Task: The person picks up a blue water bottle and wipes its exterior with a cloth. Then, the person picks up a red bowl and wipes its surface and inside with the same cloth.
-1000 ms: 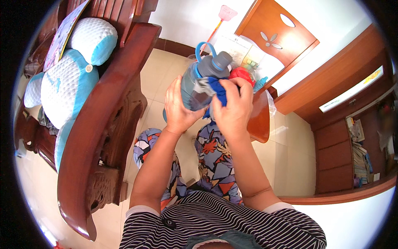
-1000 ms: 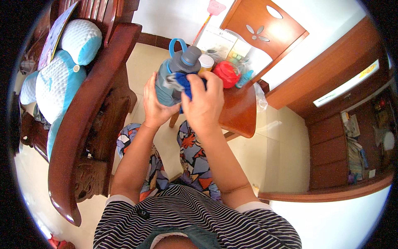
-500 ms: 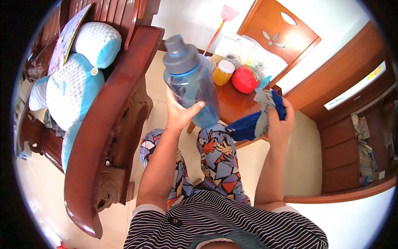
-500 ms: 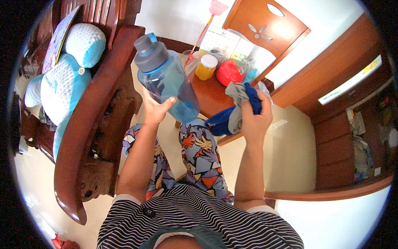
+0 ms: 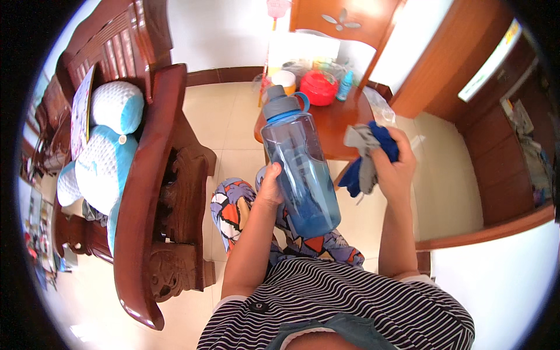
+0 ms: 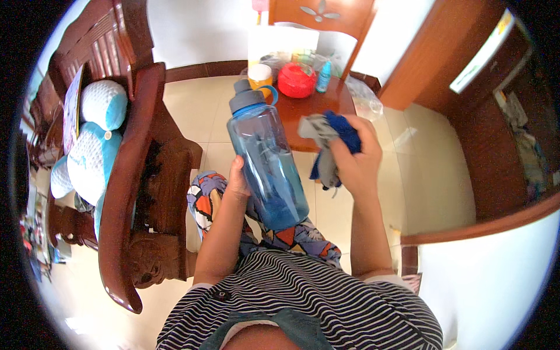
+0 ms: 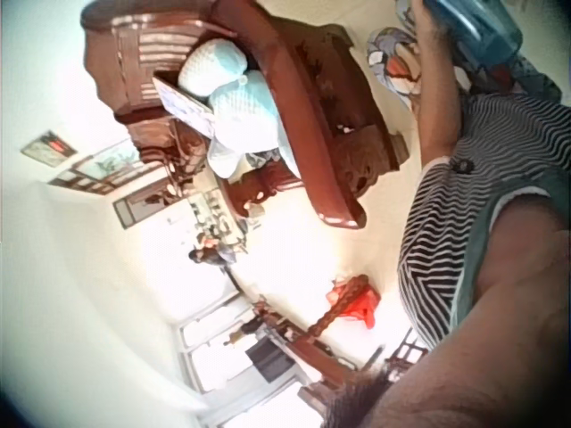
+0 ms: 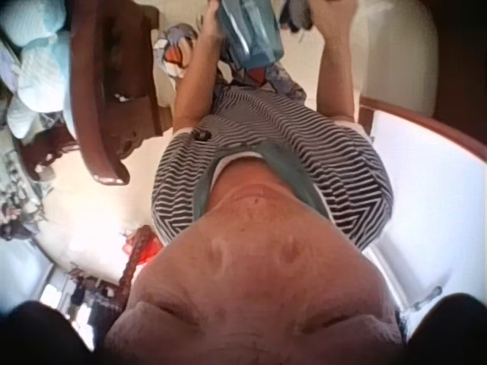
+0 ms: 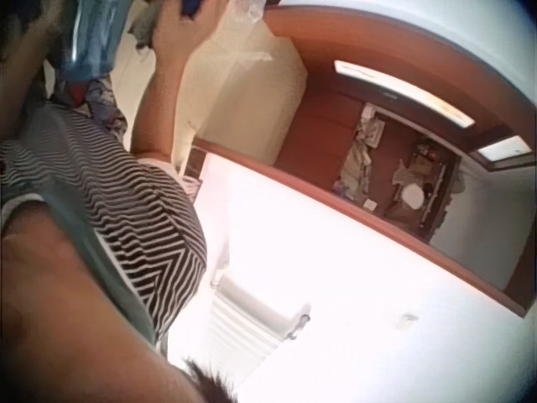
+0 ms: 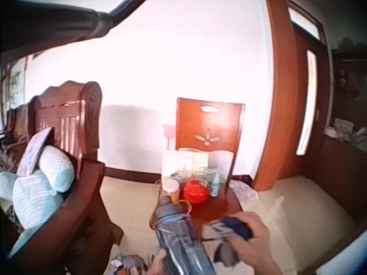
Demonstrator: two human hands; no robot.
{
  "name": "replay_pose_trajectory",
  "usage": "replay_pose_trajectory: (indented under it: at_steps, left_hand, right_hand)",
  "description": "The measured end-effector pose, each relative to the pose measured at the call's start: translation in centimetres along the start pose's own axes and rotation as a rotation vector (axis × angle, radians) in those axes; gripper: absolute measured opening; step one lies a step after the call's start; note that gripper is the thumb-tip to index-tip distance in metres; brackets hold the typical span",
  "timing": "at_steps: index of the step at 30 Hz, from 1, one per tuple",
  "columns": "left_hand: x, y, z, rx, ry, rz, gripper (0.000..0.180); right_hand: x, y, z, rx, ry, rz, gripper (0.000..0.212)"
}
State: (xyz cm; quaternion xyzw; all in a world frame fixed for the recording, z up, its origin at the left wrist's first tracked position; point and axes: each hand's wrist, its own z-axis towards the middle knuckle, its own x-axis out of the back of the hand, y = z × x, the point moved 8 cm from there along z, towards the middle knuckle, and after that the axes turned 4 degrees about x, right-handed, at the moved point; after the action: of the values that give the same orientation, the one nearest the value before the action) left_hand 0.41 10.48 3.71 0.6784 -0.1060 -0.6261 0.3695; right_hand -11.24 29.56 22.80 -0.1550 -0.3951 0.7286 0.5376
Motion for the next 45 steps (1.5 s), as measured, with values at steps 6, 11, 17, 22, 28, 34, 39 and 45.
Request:
replay_pose_trajectory:
  at_steps: [6, 11, 17, 22, 28, 34, 39, 45]
  left_hand:
    - [-4.8, -3.0, 1.0, 0.155, 0.023, 0.053, 0.090]
    - [-4.7, -4.4, 2.6, 0.132, -0.061, 0.099, 0.079]
    - [-7.1, -5.0, 2.6, 0.264, -0.107, 0.059, 0.086]
    - [-5.8, -5.7, 3.5, 0.310, -0.071, 0.208, 0.080]
    - [-6.7, -5.1, 3.2, 0.366, 0.023, 0.224, 0.082]
    - [-4.3, -5.2, 3.0, 0.311, 0.168, 0.189, 0.076]
    - [-4.2, -5.3, 3.0, 0.285, 0.070, 0.192, 0.069]
    - [-1.2, -7.0, 3.5, 0.290, 0.106, 0.231, 0.066]
  right_hand:
    - [-6.1, -0.1, 0.4, 0.318, -0.177, -0.238, 0.032]
    - [-3.8, -0.9, -1.7, 0.334, -0.311, -0.266, 0.036]
    - [-0.7, -2.4, -9.5, 0.291, -0.454, -0.286, 0.045]
    - [-1.4, -0.5, -5.7, 0.320, -0.218, -0.380, 0.043]
    - [-3.2, 3.5, 1.7, 0.285, -0.014, -0.392, 0.031]
    - [-3.6, 1.7, -3.6, 0.364, -0.230, -0.378, 0.036]
    - [-2.1, -1.4, -9.7, 0.304, -0.404, -0.315, 0.045]
    - [-2.9, 0.8, -5.9, 0.302, -0.228, -0.423, 0.040]
